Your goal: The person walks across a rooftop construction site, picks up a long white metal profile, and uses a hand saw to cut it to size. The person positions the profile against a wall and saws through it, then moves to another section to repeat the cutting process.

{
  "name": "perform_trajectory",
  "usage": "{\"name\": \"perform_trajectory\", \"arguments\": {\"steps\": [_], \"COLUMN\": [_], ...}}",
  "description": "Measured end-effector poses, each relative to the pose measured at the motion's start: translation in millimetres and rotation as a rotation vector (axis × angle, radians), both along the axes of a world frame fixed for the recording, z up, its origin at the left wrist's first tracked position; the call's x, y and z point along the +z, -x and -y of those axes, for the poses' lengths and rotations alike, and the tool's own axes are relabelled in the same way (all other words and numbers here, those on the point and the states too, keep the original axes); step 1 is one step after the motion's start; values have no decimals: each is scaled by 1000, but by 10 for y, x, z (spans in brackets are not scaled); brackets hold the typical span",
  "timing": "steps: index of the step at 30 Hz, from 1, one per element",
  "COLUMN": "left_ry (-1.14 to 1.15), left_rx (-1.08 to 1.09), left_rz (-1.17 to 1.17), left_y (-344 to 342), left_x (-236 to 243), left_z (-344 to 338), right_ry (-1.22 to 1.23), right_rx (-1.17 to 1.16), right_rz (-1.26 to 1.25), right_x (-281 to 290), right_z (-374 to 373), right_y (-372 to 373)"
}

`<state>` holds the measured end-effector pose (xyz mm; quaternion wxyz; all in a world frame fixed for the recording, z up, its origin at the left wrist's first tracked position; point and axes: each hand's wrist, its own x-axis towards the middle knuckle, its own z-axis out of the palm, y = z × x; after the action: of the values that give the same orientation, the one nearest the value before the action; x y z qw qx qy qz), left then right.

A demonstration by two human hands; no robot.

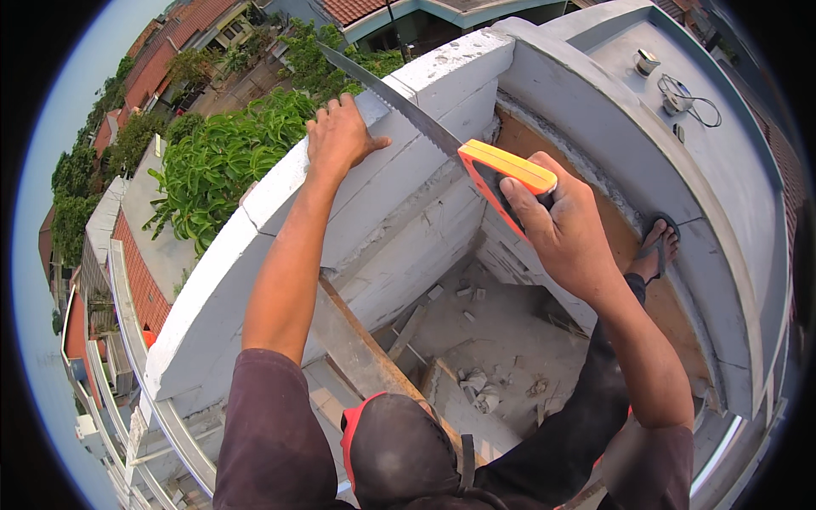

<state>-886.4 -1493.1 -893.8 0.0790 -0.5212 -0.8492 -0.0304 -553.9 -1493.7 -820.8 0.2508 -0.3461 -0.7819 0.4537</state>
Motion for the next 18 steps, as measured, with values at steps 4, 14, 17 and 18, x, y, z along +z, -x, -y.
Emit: {"name": "perform_trajectory", "arguments": {"steps": [4,14,17,18], "left_ry": [-26,30,-8,-11], "left_rx": [10,32,-12,-17], "left_rz": [32,25,35,40], "left_y": [32,79,21,1], "left_x": [-21,-12,26,27], "left_z": [-46,56,-66,-83], "right_ry": [-131,53,-101,-115], "right_rx": [-29,-51,-77,-86], "right_rz": [1,-26,-29,-47], "right_x": [-132,-79,-137,-134], "right_z": [-240,137,-205,-254], "right_y": [441,-266,290,314]}}
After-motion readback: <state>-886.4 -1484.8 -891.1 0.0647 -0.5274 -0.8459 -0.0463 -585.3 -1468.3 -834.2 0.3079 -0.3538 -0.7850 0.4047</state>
